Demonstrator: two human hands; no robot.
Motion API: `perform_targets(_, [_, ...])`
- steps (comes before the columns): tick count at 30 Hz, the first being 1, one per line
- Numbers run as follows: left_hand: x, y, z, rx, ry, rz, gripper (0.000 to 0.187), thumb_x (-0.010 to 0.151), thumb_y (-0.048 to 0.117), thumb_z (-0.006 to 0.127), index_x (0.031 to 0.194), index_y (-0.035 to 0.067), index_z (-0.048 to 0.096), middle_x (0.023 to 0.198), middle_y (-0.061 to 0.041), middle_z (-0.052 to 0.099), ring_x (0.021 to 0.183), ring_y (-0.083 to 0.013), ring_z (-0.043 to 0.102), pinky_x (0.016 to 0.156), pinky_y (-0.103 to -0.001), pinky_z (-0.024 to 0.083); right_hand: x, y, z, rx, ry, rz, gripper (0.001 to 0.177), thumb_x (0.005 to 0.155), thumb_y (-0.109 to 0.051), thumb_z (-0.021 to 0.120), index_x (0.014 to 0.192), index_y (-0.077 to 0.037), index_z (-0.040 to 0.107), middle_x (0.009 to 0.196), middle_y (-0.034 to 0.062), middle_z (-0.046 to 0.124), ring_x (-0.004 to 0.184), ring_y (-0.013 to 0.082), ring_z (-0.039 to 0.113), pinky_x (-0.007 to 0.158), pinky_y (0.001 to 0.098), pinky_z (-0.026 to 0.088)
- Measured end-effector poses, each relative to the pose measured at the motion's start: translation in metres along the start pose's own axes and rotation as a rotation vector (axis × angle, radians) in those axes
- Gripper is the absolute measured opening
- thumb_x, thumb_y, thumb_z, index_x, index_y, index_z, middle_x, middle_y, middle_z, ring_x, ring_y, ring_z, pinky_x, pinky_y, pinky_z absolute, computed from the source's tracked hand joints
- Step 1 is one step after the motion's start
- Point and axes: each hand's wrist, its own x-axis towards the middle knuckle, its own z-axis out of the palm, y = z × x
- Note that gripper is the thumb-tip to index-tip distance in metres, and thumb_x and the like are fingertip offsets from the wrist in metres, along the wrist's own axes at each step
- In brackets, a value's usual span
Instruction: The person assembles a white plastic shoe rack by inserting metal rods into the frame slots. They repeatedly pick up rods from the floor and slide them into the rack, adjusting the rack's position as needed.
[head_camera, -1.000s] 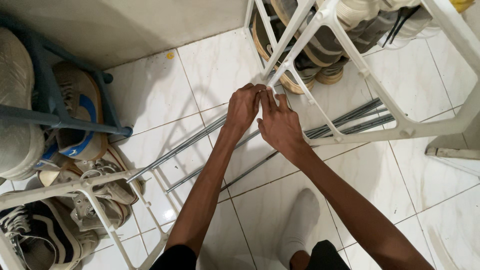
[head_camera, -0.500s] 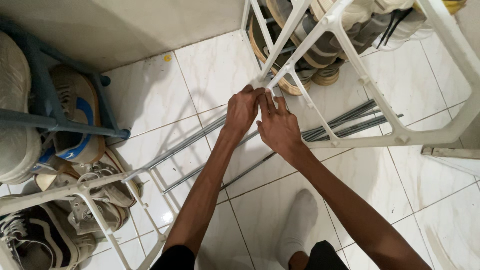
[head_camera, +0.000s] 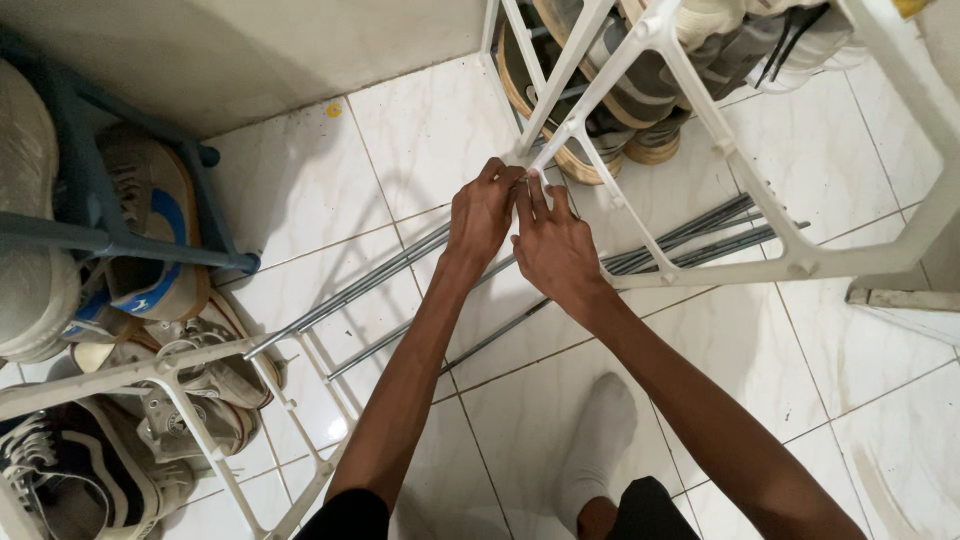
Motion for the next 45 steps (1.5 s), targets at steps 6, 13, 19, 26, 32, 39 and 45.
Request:
perform_targets(6, [0.004,-0.002,-0.002,-0.018,-0.049,-0.027,0.022,0.093,0.004,0.061,0.111,0.004,0.075,0.088,-0.017,0.065,0.065,-0.0329,0.067,0.059,-0.044,0.055,0.003,0.0,0.0,-0.022,-0.052,0.016,0.067,0.086,-0.027,0.075,0.136,0.011,0.051,0.151,0.0241,0.051,0.126,0.0352,0.053,0.06,0.0322,0.063])
perform_targets(13, [0.007,-0.001,-0.005,-0.038,-0.1,-0.101,0.022,0.094,0.004,0.061,0.109,0.004,0.077,0.081,-0.015,0.066,0.064,-0.0335,0.067,0.06,-0.043,0.055,0.005,-0.002,0.0,-0.002,-0.019,0.029,0.068,0.085,-0.025,0.075,0.138,0.011,0.051,0.149,0.0233,0.053,0.124,0.0356,0.053,0.06,0.0321,0.063])
perform_targets(19, [0.001,0.005,-0.004,0.01,-0.061,-0.084,0.023,0.094,0.007,0.059,0.112,0.006,0.074,0.092,-0.014,0.069,0.066,-0.0334,0.069,0.058,-0.044,0.055,0.004,-0.001,0.002,-0.014,-0.016,0.023,0.066,0.085,-0.021,0.075,0.137,0.012,0.052,0.149,0.0227,0.053,0.124,0.0338,0.054,0.059,0.0314,0.063])
perform_targets(26, [0.006,0.006,-0.007,0.009,-0.085,-0.081,0.023,0.095,0.009,0.06,0.112,0.007,0.075,0.089,-0.014,0.069,0.066,-0.0337,0.068,0.061,-0.044,0.055,0.005,-0.002,0.004,-0.017,-0.032,0.033,0.065,0.083,-0.022,0.075,0.135,0.011,0.053,0.151,0.0251,0.049,0.119,0.033,0.055,0.062,0.0311,0.062])
perform_targets(32, [0.002,0.0,-0.009,-0.007,-0.089,-0.072,0.026,0.093,0.005,0.06,0.115,0.007,0.075,0.082,-0.017,0.068,0.067,-0.0369,0.067,0.06,-0.046,0.053,0.006,-0.006,-0.002,0.013,-0.057,0.046,0.07,0.084,-0.023,0.076,0.138,0.012,0.049,0.15,0.026,0.047,0.117,0.0343,0.055,0.061,0.0327,0.062])
perform_targets(39, [-0.016,-0.01,-0.006,0.12,-0.143,-0.112,0.034,0.086,0.0,0.058,0.119,0.005,0.068,0.082,-0.018,0.071,0.068,-0.0374,0.069,0.061,-0.047,0.054,0.008,-0.004,0.005,0.004,-0.017,0.022,0.062,0.082,-0.022,0.077,0.136,-0.001,0.057,0.147,0.0301,0.05,0.117,0.0375,0.056,0.072,0.0365,0.062])
perform_targets(45, [-0.015,-0.006,-0.011,0.074,-0.081,-0.075,0.014,0.098,0.01,0.061,0.107,0.002,0.068,0.083,-0.02,0.072,0.07,-0.0389,0.069,0.061,-0.047,0.053,0.003,-0.001,0.012,0.0,0.061,0.02,0.054,0.083,-0.021,0.078,0.127,0.006,0.058,0.149,0.027,0.053,0.12,0.0369,0.056,0.07,0.0359,0.062])
